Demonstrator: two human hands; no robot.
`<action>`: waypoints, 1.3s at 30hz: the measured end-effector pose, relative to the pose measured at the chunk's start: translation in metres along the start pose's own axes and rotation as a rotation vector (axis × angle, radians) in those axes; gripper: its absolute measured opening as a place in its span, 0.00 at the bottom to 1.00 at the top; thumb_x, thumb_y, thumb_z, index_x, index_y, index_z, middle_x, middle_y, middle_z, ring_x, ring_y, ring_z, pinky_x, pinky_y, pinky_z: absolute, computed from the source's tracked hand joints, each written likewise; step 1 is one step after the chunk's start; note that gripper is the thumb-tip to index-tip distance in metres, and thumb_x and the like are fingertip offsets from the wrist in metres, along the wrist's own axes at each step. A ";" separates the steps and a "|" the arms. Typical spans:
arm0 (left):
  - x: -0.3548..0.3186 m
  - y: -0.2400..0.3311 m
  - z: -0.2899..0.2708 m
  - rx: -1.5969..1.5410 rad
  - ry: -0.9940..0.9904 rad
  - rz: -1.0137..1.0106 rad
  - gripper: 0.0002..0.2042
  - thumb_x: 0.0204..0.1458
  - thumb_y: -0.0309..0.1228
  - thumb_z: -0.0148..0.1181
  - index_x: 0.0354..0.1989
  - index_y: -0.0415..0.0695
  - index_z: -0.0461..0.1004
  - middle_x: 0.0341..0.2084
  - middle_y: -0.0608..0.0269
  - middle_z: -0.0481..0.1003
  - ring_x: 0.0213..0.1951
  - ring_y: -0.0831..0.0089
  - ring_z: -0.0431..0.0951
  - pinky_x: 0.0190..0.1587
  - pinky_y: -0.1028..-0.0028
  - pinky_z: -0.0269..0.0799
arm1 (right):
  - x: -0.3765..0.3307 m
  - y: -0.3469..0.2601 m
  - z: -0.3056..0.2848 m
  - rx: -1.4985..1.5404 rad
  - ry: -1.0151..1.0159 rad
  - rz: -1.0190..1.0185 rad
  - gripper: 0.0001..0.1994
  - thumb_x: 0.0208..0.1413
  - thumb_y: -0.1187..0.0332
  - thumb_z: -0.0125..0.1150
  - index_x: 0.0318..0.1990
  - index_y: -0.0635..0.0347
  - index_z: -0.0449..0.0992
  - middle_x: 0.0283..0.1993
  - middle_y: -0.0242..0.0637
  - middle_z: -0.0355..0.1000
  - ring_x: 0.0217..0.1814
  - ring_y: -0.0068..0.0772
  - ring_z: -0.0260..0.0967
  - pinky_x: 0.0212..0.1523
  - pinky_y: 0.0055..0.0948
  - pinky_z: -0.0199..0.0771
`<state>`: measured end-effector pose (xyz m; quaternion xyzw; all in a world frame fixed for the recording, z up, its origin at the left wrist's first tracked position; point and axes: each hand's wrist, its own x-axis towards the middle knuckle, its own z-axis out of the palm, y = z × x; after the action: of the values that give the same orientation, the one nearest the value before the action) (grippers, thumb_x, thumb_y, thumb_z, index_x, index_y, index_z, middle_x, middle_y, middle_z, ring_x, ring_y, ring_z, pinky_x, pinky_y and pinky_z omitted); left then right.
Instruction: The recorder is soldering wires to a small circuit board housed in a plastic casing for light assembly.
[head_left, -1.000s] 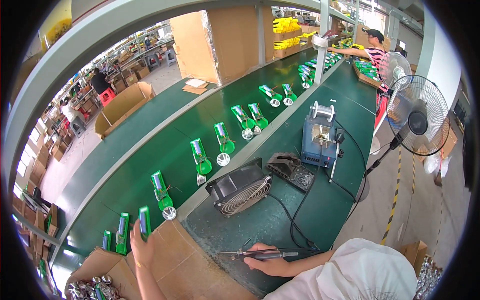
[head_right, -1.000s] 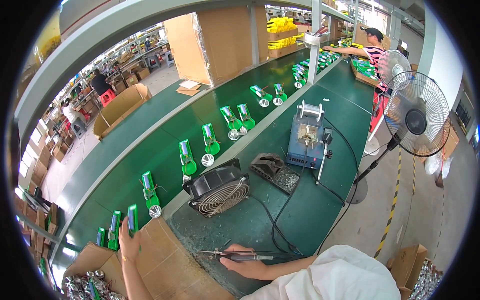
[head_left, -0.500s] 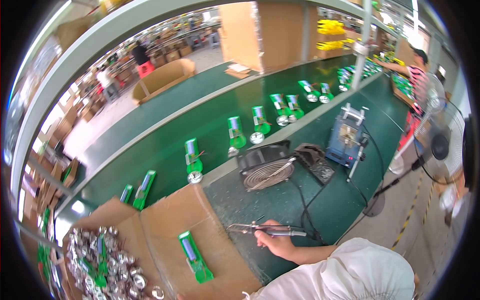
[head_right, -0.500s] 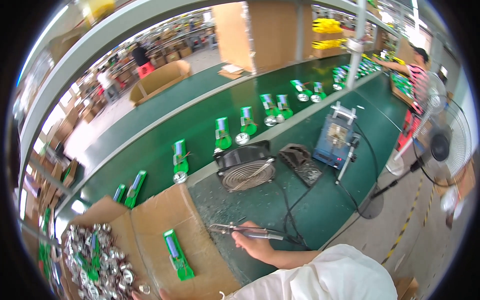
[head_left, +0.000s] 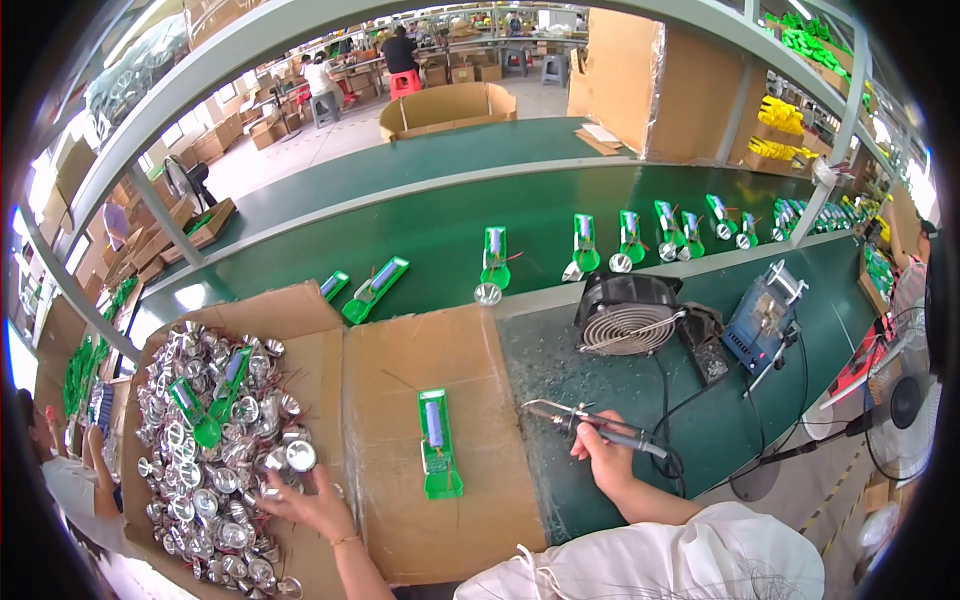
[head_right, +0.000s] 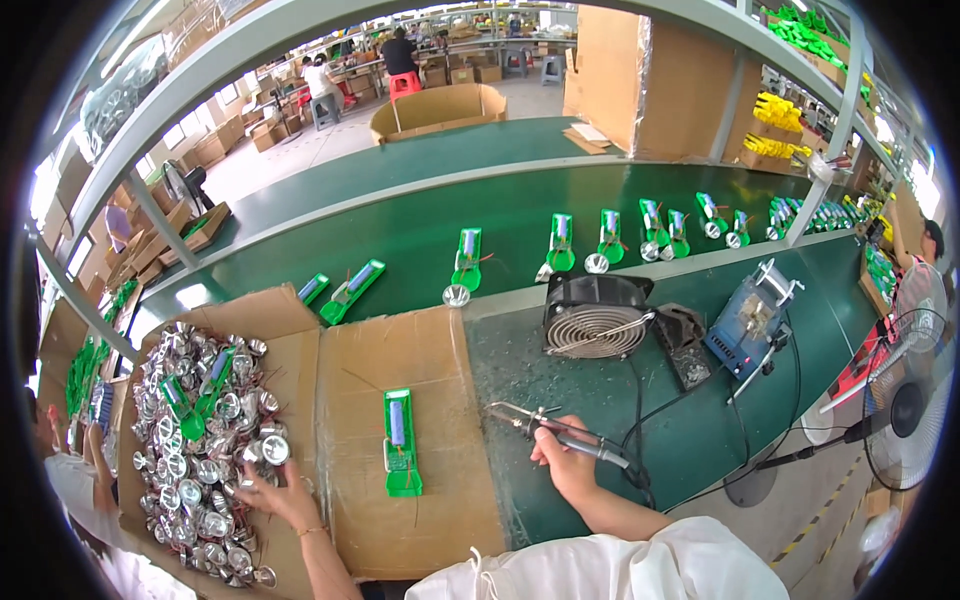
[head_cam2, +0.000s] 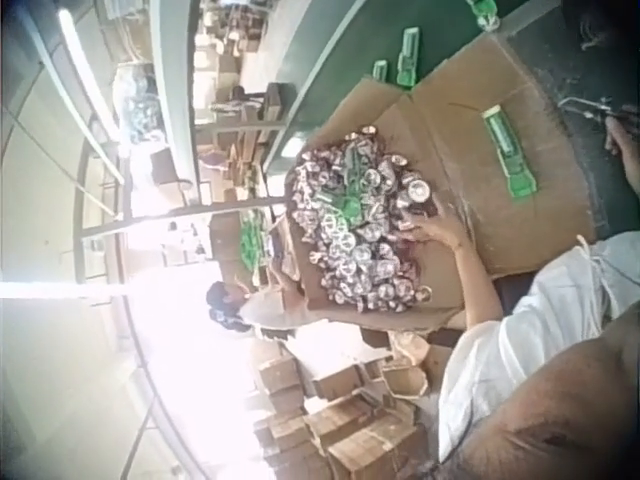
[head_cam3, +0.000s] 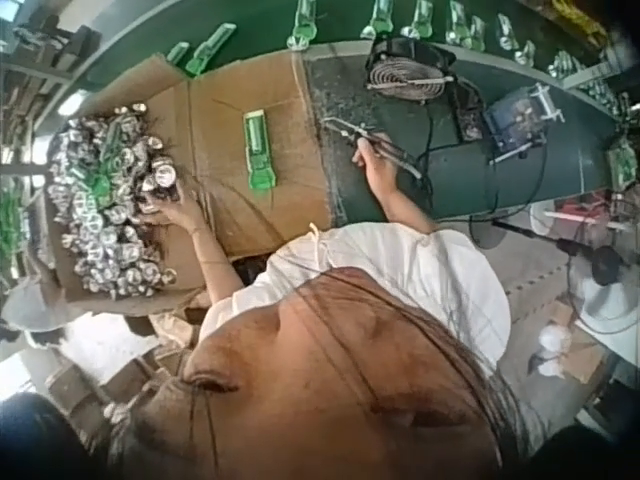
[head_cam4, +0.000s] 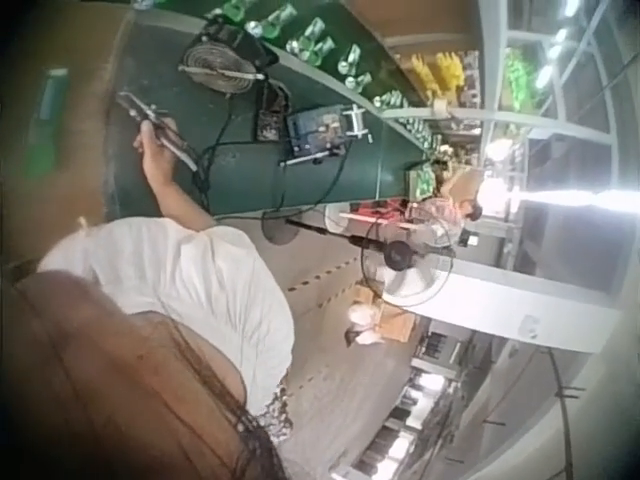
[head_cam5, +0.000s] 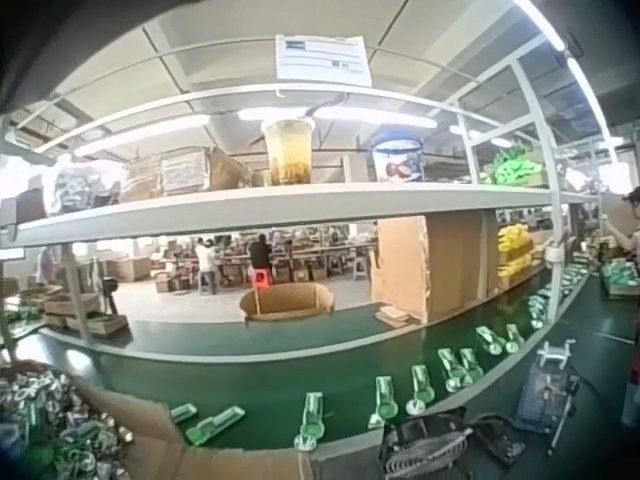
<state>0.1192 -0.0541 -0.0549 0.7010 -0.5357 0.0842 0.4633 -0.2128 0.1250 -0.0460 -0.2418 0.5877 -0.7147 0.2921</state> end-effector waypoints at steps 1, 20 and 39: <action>-0.003 0.011 -0.009 -0.058 -0.130 0.077 0.36 0.40 0.27 0.64 0.61 0.46 0.55 0.61 0.32 0.39 0.63 0.42 0.40 0.62 0.53 0.41 | 0.002 0.000 0.001 0.008 0.009 0.007 0.06 0.52 0.72 0.56 0.32 0.62 0.65 0.20 0.35 0.68 0.18 0.23 0.67 0.18 0.18 0.64; -0.059 0.107 -0.020 -0.227 -0.717 0.746 0.06 0.42 0.36 0.61 0.25 0.48 0.75 0.47 0.63 0.67 0.60 0.54 0.54 0.57 0.45 0.40 | 0.011 0.006 -0.001 -0.047 0.041 -0.090 0.08 0.54 0.69 0.55 0.35 0.64 0.67 0.20 0.33 0.66 0.18 0.20 0.64 0.18 0.16 0.61; -0.014 0.131 -0.015 -0.547 -1.143 -0.119 0.08 0.49 0.31 0.58 0.26 0.37 0.74 0.16 0.63 0.75 0.22 0.81 0.75 0.26 0.78 0.69 | -0.018 -0.018 0.009 -0.109 -0.228 -0.089 0.09 0.52 0.73 0.54 0.37 0.67 0.63 0.24 0.40 0.69 0.23 0.26 0.69 0.24 0.22 0.71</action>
<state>0.0107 -0.0333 0.0182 0.5201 -0.6606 -0.4690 0.2704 -0.1967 0.1337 -0.0262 -0.3631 0.5773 -0.6618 0.3114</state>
